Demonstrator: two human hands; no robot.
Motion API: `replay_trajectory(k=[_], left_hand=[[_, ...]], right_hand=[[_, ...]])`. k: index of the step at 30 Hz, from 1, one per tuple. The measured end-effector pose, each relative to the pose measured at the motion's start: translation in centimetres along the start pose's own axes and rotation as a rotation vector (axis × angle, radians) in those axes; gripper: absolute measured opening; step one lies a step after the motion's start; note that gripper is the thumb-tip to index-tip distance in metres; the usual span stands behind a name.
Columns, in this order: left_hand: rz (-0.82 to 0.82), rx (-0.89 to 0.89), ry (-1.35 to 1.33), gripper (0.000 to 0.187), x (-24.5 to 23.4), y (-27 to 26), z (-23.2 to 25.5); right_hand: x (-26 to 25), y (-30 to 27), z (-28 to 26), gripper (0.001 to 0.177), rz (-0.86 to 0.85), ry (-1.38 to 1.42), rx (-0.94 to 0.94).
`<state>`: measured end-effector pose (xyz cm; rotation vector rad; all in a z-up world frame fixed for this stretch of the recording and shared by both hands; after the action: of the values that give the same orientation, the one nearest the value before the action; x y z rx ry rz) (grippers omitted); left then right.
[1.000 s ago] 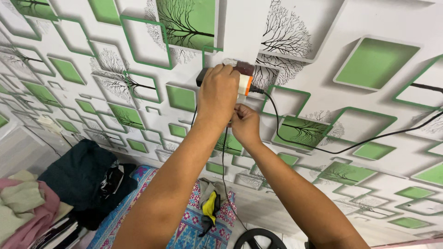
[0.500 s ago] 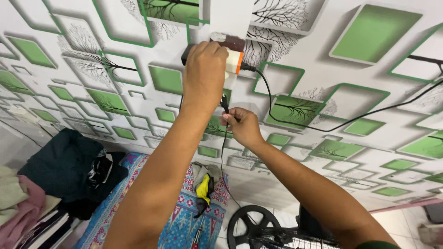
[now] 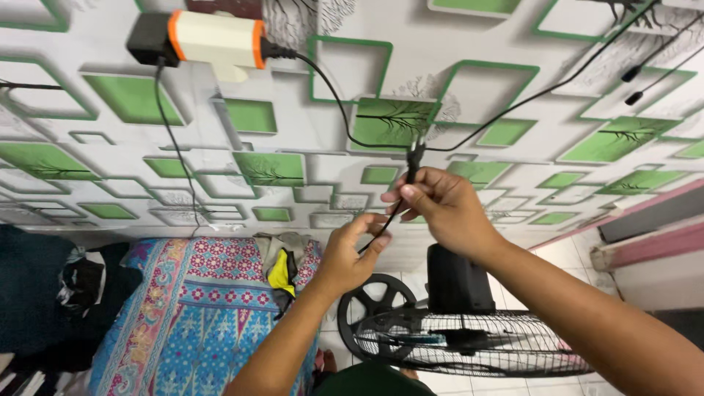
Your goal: The person unplugs a standing fan, removes the front grille and fan blades, then uses a screwdriver to loosen and remove the central hub nut. The removed parts are placed on a nearby table.
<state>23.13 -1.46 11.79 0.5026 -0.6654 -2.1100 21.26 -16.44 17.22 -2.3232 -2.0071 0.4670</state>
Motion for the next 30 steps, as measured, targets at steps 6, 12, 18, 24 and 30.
replay_trajectory(k=[6,12,18,24,30], left_hand=[[-0.333,-0.298,-0.012,0.018,6.8,-4.9,-5.3],[-0.466,-0.339,0.032,0.017,8.7,-6.5,-8.1],[-0.673,-0.417,0.224,0.016,10.5,-7.7,-11.4],[-0.649,-0.532,0.203,0.021,14.7,-5.7,-11.0],[-0.823,-0.279,0.226,0.021,23.1,-1.6,-7.2]], right_hand=[[-10.1,-5.8,1.2,0.017,0.148,0.087,0.02],[-21.1,-12.4,7.0,0.011,0.353,0.259,0.024],[-31.8,-18.2,16.8,0.012,0.533,0.523,0.013],[-37.4,-20.7,29.7,0.021,0.666,0.814,0.284],[-32.5,-19.1,37.2,0.023,0.329,0.806,0.603]])
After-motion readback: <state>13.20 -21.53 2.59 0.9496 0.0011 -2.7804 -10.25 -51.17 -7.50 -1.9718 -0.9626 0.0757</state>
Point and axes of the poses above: each hand's wrist, its own y-axis towards the middle knuckle, its own x-axis out of the palm, z = x × y, the point moved 9 cm from there along y, towards the middle knuckle, and after that the axes turned 12 degrees about x, right-handed, at the moved point
